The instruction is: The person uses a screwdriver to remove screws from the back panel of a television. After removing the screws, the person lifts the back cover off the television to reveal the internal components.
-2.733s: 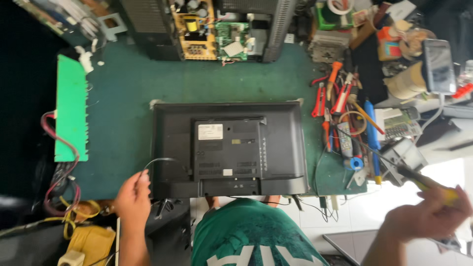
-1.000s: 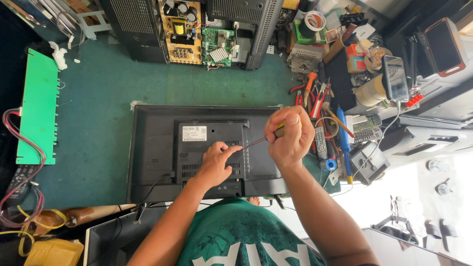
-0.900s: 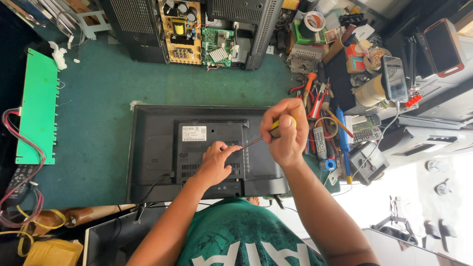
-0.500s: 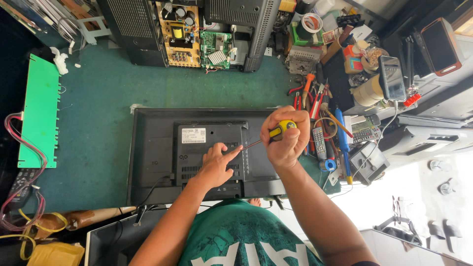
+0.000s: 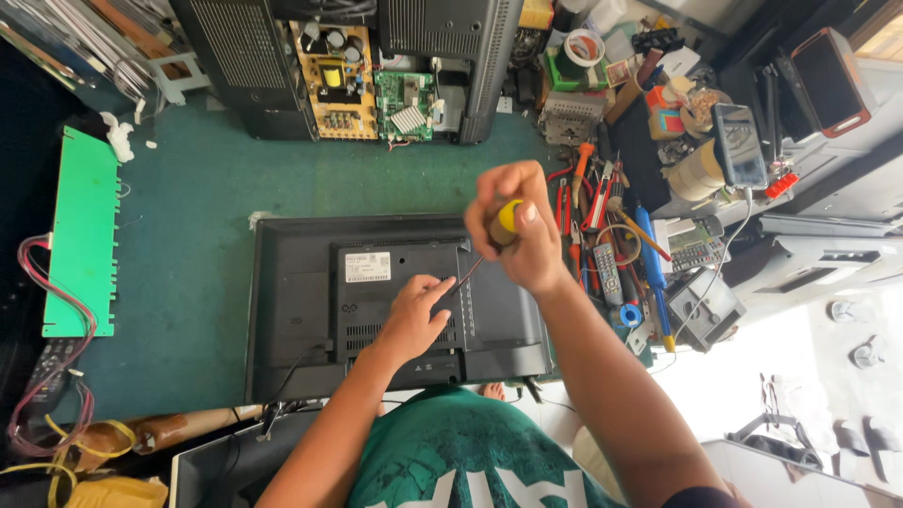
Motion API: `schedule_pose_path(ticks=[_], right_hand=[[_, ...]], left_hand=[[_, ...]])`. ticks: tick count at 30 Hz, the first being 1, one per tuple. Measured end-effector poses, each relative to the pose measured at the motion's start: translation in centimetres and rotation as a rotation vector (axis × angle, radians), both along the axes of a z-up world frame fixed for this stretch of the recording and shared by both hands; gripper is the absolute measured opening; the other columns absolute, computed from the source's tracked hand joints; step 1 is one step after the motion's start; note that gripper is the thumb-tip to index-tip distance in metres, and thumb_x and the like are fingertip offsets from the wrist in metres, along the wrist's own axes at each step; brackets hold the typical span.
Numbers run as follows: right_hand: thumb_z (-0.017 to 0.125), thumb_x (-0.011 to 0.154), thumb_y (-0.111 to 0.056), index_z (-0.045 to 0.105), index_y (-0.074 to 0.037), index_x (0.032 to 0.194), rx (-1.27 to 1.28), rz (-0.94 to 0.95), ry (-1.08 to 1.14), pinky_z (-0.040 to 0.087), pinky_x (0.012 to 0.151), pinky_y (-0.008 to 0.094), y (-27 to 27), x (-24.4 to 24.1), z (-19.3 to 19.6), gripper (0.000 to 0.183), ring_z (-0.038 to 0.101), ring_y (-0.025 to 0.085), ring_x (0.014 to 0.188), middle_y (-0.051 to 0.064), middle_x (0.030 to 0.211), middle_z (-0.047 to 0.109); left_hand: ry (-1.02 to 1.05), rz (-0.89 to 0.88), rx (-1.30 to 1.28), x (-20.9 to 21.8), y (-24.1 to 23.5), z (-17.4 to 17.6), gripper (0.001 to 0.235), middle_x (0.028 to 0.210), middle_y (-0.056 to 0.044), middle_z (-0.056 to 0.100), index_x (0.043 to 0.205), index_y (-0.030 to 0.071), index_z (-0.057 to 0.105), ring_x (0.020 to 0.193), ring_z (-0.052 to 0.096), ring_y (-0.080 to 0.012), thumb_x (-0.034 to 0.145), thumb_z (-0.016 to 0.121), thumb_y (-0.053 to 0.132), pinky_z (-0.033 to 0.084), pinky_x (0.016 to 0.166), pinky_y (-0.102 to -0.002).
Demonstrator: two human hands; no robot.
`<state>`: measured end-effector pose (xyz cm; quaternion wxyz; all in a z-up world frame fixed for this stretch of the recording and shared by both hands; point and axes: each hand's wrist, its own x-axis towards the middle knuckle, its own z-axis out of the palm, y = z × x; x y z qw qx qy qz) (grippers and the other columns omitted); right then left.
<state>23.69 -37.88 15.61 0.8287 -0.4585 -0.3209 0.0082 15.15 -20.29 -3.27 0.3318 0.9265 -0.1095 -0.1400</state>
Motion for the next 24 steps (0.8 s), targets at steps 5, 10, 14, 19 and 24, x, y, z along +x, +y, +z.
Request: schedule_pose_path(ticks=[5,10,14,19,24], right_hand=[[0.023,0.117,-0.048,0.059,0.006,0.082,0.009,-0.101,0.159,0.035,0.034,0.025,0.8,-0.7,1.0,0.073,0.047,0.022,0.034,0.017,0.049,0.049],[0.034,0.114,-0.045,0.049,-0.002,0.101,-0.047,-0.265,-0.202,0.038,0.037,0.026,1.7,-0.2,2.1,0.047,0.056,0.020,0.042,0.019,0.075,0.060],[0.007,0.108,-0.067,0.063,0.008,0.102,-0.175,-0.175,-0.019,0.046,0.038,0.024,0.8,-0.2,-2.0,0.094,0.064,0.019,0.041,0.022,0.061,0.068],[0.058,0.098,-0.051,0.063,0.009,0.130,-0.336,-0.254,0.073,0.062,0.081,0.031,-1.2,-2.9,-8.9,0.068,0.078,0.023,0.088,0.020,0.102,0.075],[0.083,0.095,-0.006,0.077,0.004,0.117,-0.584,-0.473,-0.003,0.065,0.092,0.043,-1.6,-4.6,-8.5,0.025,0.079,0.034,0.102,0.020,0.114,0.076]], left_hand=[[-0.200,0.008,-0.617,-0.1,-1.3,8.2,0.051,0.154,-0.027,0.054,0.162,0.010,0.050,0.139,0.055,-0.0511,0.112,0.055,0.020,0.050,0.109,-0.064],[-0.243,0.003,-0.629,1.0,-2.5,9.9,0.040,0.143,-0.027,0.067,0.147,-0.001,0.062,0.129,0.066,-0.0461,0.112,0.054,0.017,0.055,0.107,-0.057],[-0.262,0.105,-0.628,1.9,-2.8,5.2,0.029,0.117,-0.026,0.079,0.135,-0.002,0.072,0.112,0.073,-0.0474,0.109,0.061,0.008,0.062,0.094,-0.058],[-0.419,0.223,-0.603,2.2,-3.1,5.0,0.024,0.099,-0.019,0.082,0.122,0.002,0.078,0.091,0.078,-0.0411,0.103,0.077,0.016,0.067,0.075,-0.049],[-0.583,0.340,-0.563,2.4,-4.1,3.2,0.021,0.087,-0.005,0.081,0.111,0.011,0.082,0.078,0.079,-0.0232,0.100,0.084,0.029,0.066,0.066,-0.032]])
